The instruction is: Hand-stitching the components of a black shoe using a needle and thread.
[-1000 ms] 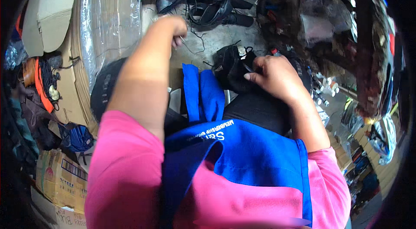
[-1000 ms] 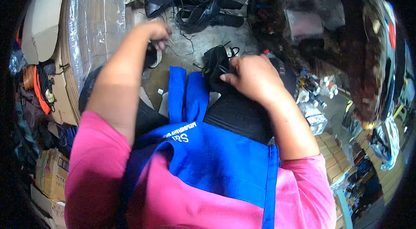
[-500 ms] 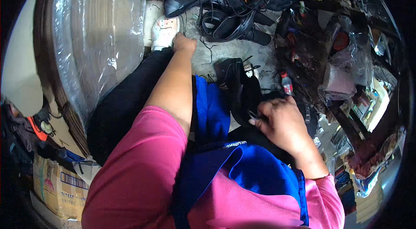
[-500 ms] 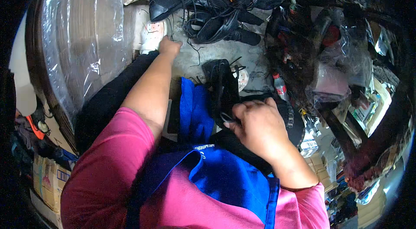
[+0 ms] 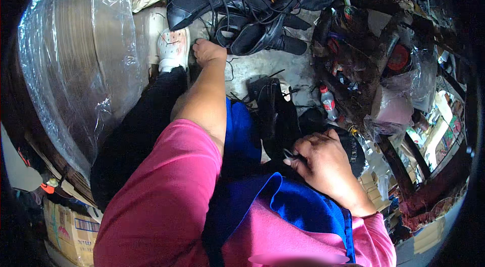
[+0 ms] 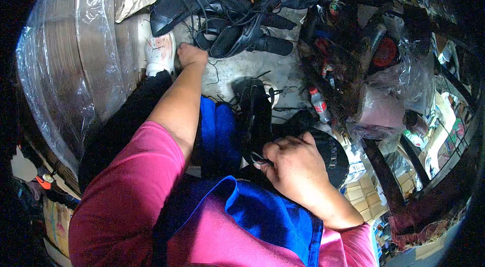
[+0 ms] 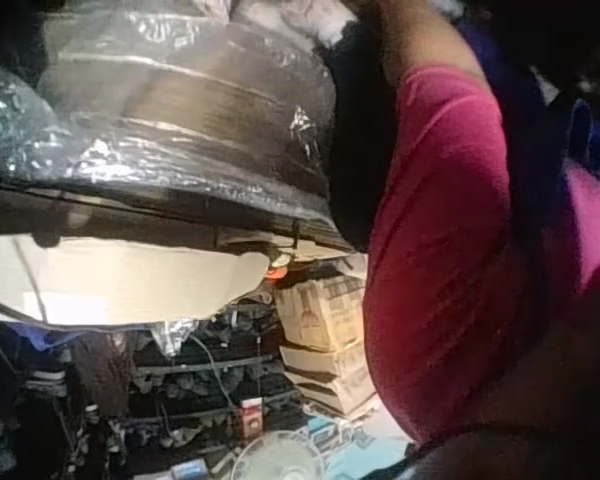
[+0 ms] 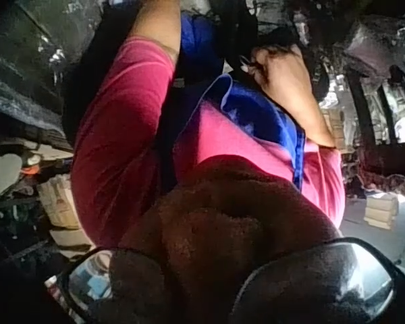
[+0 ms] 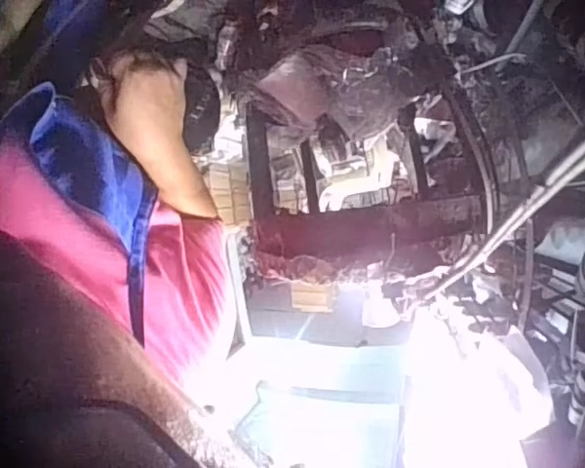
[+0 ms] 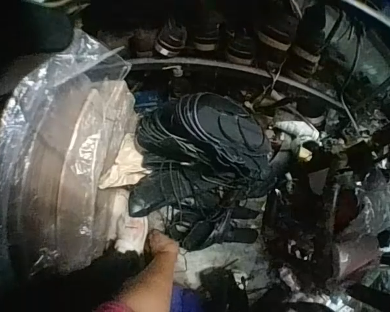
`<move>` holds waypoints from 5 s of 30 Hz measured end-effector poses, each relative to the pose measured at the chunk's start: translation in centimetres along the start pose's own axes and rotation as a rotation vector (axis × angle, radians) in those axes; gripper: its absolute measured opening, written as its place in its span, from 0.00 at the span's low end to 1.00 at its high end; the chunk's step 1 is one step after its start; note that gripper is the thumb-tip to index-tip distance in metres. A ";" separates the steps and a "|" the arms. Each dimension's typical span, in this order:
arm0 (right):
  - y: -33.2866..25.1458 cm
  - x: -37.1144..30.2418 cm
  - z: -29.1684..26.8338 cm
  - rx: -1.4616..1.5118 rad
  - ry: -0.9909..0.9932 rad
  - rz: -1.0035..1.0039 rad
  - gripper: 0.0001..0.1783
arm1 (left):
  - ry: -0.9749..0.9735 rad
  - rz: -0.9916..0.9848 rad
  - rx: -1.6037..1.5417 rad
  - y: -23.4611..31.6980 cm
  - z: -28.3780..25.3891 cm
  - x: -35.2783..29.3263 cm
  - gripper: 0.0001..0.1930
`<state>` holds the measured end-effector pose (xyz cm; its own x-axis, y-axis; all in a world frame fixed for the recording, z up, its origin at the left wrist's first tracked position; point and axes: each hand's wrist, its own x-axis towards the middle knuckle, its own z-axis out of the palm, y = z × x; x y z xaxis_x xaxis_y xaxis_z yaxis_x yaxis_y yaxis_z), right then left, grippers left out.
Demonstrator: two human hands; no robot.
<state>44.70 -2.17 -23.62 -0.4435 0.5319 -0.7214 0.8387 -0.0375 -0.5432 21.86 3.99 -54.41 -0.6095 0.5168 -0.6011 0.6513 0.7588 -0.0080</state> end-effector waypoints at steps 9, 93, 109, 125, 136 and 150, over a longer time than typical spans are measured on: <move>0.4 -0.7 0.2 0.003 0.022 0.028 0.11 | -0.127 0.303 0.199 0.7 0.1 0.2 0.12; -0.8 -0.8 -0.3 -0.046 0.078 0.023 0.11 | 0.252 -0.102 -0.074 -4.5 -7.7 11.9 0.13; 0.0 -1.4 0.2 -0.043 0.086 -0.034 0.11 | 0.450 0.342 -0.079 -3.4 -6.3 4.8 0.10; 1.3 -0.8 0.1 0.033 0.053 -0.028 0.10 | 0.053 0.681 0.219 -1.4 -2.5 0.7 0.24; 1.1 -0.9 -0.1 0.038 0.086 -0.035 0.10 | -0.051 0.593 0.292 -6.7 -0.6 -1.4 0.24; 1.2 -0.8 0.0 0.036 0.071 -0.027 0.11 | -0.064 0.047 -0.024 -1.2 0.9 -0.8 0.26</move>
<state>46.06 -2.69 -23.71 -0.4415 0.5917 -0.6745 0.8143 -0.0516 -0.5782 21.97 2.33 -54.65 -0.5481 0.5261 -0.6502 0.6670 0.7440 0.0397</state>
